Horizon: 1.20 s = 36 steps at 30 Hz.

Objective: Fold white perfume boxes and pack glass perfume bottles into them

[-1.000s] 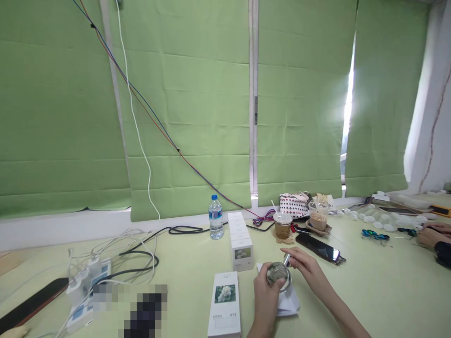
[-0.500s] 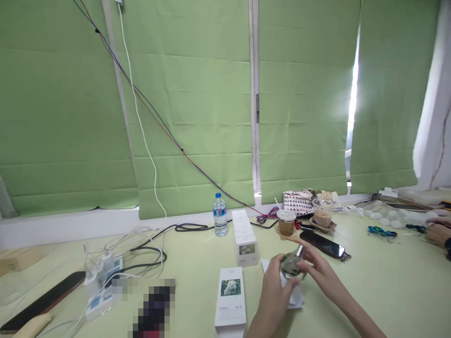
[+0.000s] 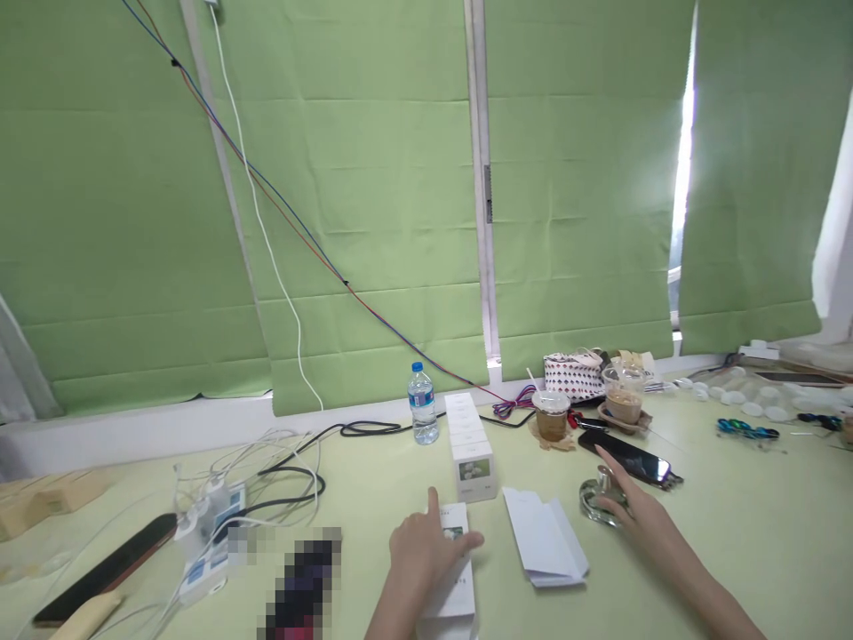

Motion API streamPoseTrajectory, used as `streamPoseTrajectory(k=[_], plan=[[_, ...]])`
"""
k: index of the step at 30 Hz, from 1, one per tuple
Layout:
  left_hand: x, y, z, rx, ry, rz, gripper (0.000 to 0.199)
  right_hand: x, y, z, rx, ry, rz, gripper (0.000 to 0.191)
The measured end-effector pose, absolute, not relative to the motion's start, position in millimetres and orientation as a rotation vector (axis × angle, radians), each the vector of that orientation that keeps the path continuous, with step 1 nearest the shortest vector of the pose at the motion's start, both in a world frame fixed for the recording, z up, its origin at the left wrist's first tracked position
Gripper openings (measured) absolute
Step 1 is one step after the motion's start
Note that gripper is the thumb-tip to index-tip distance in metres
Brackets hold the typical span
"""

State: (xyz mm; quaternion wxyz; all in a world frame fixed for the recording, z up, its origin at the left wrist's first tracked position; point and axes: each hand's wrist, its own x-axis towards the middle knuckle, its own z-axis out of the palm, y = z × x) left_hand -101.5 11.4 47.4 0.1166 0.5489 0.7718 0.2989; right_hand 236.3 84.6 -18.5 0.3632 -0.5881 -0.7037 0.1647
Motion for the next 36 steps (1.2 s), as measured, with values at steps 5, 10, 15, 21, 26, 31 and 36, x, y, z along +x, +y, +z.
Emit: streamPoseTrajectory(k=[5,10,15,21,26,31,36], plan=[[-93,1,47,1.77,2.268,0.304,0.09,244,84,-34,-1.551,-1.803,0.498,0.083],[-115,-1,73,1.505,2.174,0.949,0.084,249,85,-38,-1.527,-1.718,0.348,0.084],[-121,4,77,1.279,1.869,1.451,0.093,218,65,-5,-1.314,-1.654,0.134,0.052],[-92,6,58,1.281,1.519,1.642,0.098,146,40,40,-0.906,-2.003,0.743,0.039],[-93,-1,59,1.548,1.749,1.52,0.086,131,65,46,-0.992,-2.137,0.552,0.04],[-100,0,69,1.41,1.859,1.519,0.096,144,84,23,-1.197,-1.948,0.482,0.038],[-82,5,54,1.18,1.508,1.653,0.106,122,56,8,-0.748,-1.972,1.057,0.069]])
